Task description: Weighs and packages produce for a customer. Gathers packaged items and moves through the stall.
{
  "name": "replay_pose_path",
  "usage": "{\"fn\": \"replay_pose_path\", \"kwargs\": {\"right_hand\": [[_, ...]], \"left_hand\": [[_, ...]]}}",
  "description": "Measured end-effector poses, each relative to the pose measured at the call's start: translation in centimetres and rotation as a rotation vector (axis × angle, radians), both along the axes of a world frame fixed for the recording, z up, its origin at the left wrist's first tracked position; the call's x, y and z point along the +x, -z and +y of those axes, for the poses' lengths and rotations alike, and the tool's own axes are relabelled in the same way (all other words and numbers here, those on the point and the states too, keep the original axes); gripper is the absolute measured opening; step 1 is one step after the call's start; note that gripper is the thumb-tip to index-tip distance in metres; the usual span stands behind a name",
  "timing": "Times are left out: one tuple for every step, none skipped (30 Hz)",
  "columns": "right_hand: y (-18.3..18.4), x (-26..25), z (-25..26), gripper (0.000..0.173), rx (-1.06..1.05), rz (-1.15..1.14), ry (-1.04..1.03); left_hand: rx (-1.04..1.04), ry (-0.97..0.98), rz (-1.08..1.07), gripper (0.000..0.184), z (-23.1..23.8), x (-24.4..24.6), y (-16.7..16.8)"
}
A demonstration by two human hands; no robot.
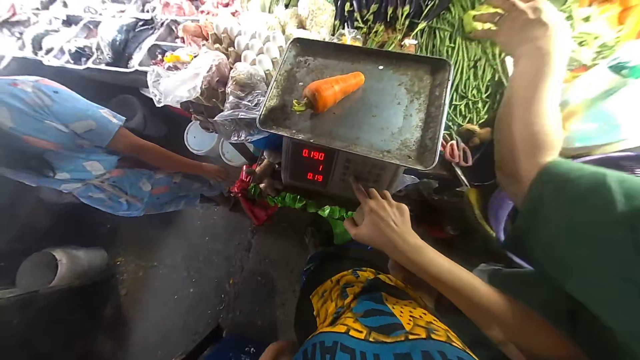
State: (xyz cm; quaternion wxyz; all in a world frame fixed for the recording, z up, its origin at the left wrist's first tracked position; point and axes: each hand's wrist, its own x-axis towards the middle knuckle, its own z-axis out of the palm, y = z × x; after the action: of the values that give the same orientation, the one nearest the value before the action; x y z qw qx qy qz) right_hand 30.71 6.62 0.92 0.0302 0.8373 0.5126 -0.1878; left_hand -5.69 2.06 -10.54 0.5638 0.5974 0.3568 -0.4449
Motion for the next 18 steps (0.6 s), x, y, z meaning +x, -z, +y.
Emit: {"fn": "replay_pose_path", "kwargs": {"right_hand": [[-0.2,-0.1,-0.1,0.092,-0.027,0.016,0.007],[-0.5,-0.1,-0.3,0.093,-0.064,0.035,0.016],[-0.7,0.0,-0.5,0.095,-0.113,0.056,0.026],[-0.7,0.1,-0.7,0.096,-0.146,0.061,0.031],[-0.5,0.2,-0.8,0.095,-0.158,0.059,0.034],[-0.3,0.3,-1.0,0.093,-0.160,0.057,0.035],[-0.3,0.4,-1.0,0.092,-0.164,0.053,0.036],[-0.5,0.5,-1.0,0.091,-0.164,0.056,0.036],[-0.8,0.5,-0.8,0.090,-0.150,0.062,0.036],[-1.0,0.5,-0.7,0.090,-0.109,0.063,0.032],[-0.9,0.5,-0.5,0.090,-0.065,0.061,0.026],[-0.7,0.5,-0.2,0.090,-0.040,0.058,0.021],[-0.6,0.6,0.0,0.088,-0.033,0.051,0.017],[-0.7,0.7,0.3,0.088,-0.040,0.050,0.014],[-1.5,0.8,0.5,0.087,-0.061,0.074,0.018],[-2.6,0.9,0.5,0.085,-0.049,0.115,0.024],[-3.7,1.0,0.2,0.080,0.039,0.138,0.018],[-4.9,1.2,-0.2,0.076,0.183,0.143,0.000]], "left_hand": [[0.025,-0.070,-0.155,0.038,0.2,-2.1,5.2],[0.089,-0.175,-0.145,0.038,1.0,-2.1,8.4],[0.213,-0.285,-0.088,0.040,2.5,-1.2,9.9],[0.351,-0.358,-0.067,0.043,4.5,-0.3,10.9],[0.468,-0.419,-0.081,0.049,7.0,0.5,10.7],[0.552,-0.460,-0.130,0.049,9.5,1.5,9.3],[0.583,-0.497,-0.200,0.045,11.8,3.1,6.6],[0.582,-0.552,-0.299,0.039,13.8,4.9,3.1],[0.573,-0.609,-0.434,0.035,15.3,6.6,-0.7],[0.586,-0.642,-0.596,0.030,16.5,8.2,-4.3],[0.630,-0.650,-0.750,0.025,17.4,9.7,-7.6],[0.703,-0.645,-0.867,0.021,18.2,11.2,-10.5],[0.801,-0.625,-0.954,0.019,18.8,12.5,-12.9],[0.896,-0.595,-1.025,0.018,19.3,14.0,-15.1],[0.990,-0.557,-1.091,0.018,19.9,15.6,-17.0],[1.076,-0.515,-1.150,0.018,20.6,17.4,-18.5],[1.159,-0.463,-1.220,0.020,21.4,19.5,-19.5],[1.234,-0.390,-1.285,0.024,22.5,21.7,-20.3]]}}
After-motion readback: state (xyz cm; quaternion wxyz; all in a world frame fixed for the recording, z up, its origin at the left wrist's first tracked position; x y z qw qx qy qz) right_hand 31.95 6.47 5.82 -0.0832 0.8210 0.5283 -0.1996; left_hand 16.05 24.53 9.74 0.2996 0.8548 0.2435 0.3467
